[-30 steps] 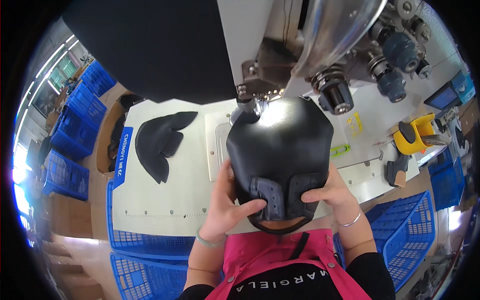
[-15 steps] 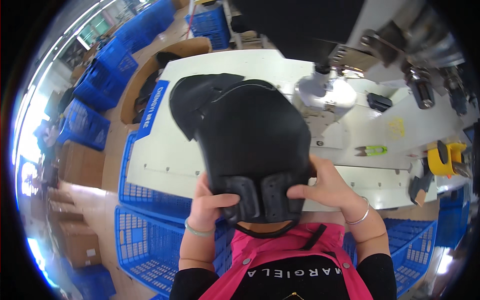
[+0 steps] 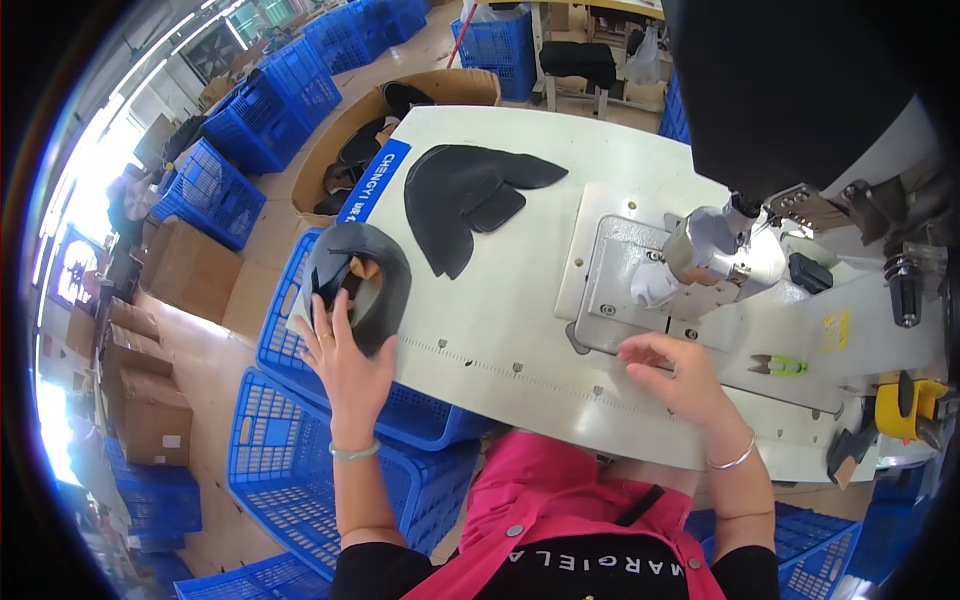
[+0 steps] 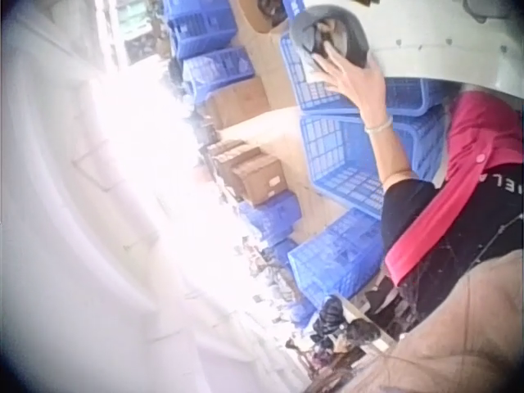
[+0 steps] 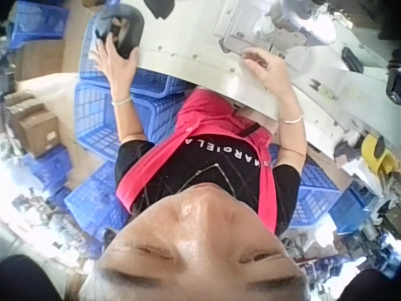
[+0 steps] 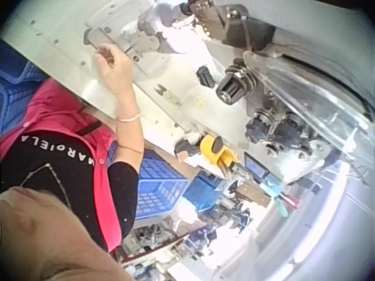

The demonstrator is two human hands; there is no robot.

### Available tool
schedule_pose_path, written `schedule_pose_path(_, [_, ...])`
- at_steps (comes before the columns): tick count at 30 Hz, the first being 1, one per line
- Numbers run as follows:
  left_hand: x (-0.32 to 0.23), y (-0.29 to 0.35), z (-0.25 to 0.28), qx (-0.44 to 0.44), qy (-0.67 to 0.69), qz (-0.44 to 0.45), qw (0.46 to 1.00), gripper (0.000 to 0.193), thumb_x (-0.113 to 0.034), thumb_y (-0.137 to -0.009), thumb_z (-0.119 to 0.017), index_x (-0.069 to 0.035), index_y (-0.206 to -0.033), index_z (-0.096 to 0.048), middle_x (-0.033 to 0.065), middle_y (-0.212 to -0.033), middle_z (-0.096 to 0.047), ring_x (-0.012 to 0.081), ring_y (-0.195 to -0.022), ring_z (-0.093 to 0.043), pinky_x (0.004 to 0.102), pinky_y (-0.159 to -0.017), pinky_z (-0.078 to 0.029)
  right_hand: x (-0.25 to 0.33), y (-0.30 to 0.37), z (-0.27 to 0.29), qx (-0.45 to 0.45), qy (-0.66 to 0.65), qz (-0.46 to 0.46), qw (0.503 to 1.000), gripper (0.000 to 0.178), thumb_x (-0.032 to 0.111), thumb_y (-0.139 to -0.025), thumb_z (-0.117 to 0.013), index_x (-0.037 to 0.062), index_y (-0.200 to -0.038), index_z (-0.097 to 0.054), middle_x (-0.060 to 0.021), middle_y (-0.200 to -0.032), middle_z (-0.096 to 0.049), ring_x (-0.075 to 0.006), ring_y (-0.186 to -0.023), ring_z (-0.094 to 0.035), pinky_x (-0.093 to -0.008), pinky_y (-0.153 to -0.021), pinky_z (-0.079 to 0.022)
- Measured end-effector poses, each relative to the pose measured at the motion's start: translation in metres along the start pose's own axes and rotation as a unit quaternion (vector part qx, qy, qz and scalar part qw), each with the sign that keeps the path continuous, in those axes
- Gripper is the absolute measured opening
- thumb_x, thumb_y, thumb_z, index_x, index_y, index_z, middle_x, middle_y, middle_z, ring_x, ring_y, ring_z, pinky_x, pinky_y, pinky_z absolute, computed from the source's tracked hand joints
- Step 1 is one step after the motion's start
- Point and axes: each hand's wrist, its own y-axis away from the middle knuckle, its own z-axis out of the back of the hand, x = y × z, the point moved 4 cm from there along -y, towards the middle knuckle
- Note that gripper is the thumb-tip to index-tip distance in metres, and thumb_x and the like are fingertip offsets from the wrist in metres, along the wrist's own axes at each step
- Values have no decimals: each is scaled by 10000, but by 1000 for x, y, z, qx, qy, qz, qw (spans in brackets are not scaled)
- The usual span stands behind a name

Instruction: Stitching black leather shoe upper components using an industrial sewing machine.

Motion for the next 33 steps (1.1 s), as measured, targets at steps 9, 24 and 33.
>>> schedule_pose_path(9, [-101,-115,-111,-179,-111,-253,944,402,-332,-931,-570,-32,-1194,-622,160,-1086,-676,304,-1049,-635,454,-949,-432,-14,-2,-7,6,14,-27,1000,235,114,-877,-650,-6,-1080,-656,-86,-949,-701,-151,-845,-661,-274,-770,-525])
schedule_pose_path(24, [-90,-129,-142,-27,-12,-210,977,218,-261,-890,-594,-48,-893,-642,89,-939,-601,278,-922,-568,469,-768,-447,2,6,-3,25,42,22,999,240,110,-875,-636,-5,-1085,-648,-130,-979,-691,-221,-868,-684,-321,-776,-546])
schedule_pose_path(33, [-187,-69,13,24,466,-416,781,115,-13,-765,-642,-16,-746,-529,128,-668,-500,321,-536,-514,350,-492,-393,3,26,19,109,-108,76,985,623,351,-867,-686,-15,-1333,-492,-185,-1199,-633,-296,-1051,-647,-372,-858,-539])
